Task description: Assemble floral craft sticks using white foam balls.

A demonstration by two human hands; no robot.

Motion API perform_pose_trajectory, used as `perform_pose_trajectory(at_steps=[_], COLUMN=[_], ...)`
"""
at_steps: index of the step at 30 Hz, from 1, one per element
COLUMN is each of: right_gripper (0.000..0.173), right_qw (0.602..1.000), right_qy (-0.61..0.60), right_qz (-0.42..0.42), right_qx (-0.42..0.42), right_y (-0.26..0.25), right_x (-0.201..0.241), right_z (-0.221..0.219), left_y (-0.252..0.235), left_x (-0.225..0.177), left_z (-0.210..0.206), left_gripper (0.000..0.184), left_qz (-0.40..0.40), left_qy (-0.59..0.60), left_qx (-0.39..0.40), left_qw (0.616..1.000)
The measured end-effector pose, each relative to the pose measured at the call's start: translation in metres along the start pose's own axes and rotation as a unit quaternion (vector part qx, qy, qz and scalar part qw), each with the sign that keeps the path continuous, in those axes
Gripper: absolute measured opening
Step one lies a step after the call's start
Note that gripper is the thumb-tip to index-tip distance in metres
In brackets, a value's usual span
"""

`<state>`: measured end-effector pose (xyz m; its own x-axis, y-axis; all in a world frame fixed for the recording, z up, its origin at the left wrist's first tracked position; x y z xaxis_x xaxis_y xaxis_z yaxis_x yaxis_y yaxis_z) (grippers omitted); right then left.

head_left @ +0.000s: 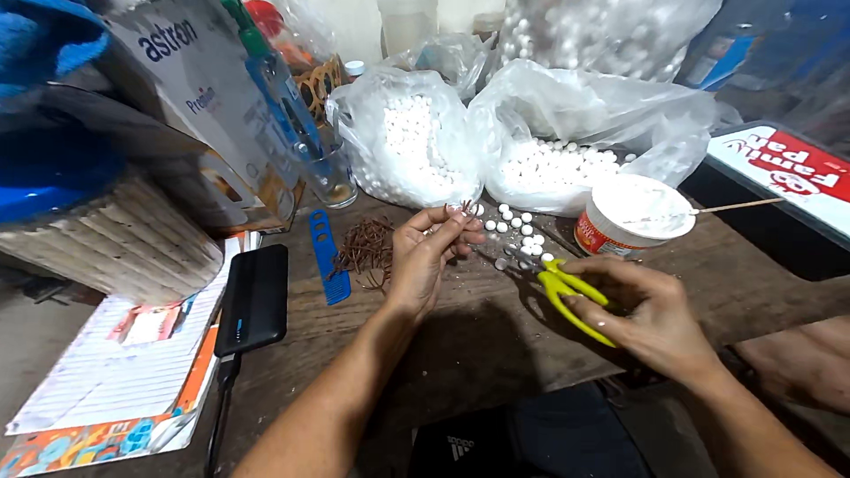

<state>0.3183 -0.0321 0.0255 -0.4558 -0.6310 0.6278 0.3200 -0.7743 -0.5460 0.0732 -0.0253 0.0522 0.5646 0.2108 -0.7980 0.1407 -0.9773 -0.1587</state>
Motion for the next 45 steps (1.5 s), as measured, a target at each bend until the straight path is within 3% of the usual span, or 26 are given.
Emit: perform_pose_trajectory(at_steps=[4, 9, 14, 24, 37, 45], right_gripper=[0.045, 0.064, 0.063, 0.06, 0.063, 0.062], right_qw=[0.994, 0.997, 0.999, 0.999, 0.995, 0.993], right_qy=[-0.104, -0.071, -0.046, -0.011, 0.08, 0.088], right_qz=[0.004, 0.015, -0.004, 0.03, 0.056, 0.073], right_qx=[-0.021, 0.018, 0.029, 0.031, 0.034, 0.024], right_y=[-0.009, -0.017, -0.024, -0.026, -0.022, -0.024], right_x=[-0.002, 0.002, 0.003, 0.002, 0.003, 0.002], right_z=[0.001, -0.009, -0.015, -0.017, -0.005, -0.002], left_y=[0.0, -0.001, 0.0, 0.002, 0.004, 0.004], left_x=[0.0, -0.001, 0.0, 0.002, -0.003, -0.002], left_z=[-0.001, 0.0, -0.001, -0.001, -0.001, -0.002], left_gripper=[0.022, 0.027, 0.03, 0.02, 0.023, 0.022], left_qz=[0.016, 0.022, 0.016, -0.018, -0.074, -0.018], left_qy=[-0.004, 0.0, -0.001, -0.042, -0.151, -0.11], left_qx=[0.008, 0.006, -0.003, 0.002, 0.023, 0.024], left_qw=[1.0, 1.0, 1.0, 0.999, 0.986, 0.993])
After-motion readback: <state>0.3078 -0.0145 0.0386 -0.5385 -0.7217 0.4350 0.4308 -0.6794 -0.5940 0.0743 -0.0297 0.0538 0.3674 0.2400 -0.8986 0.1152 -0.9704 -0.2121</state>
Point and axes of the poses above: each hand's wrist, its own y-axis away from the middle knuckle, its own z-axis out of the back of the hand, x = y × z, the point moved 2 cm from there along -y, towards the middle knuckle, and after that the axes turned 11 degrees about y, right-handed, at the moved point
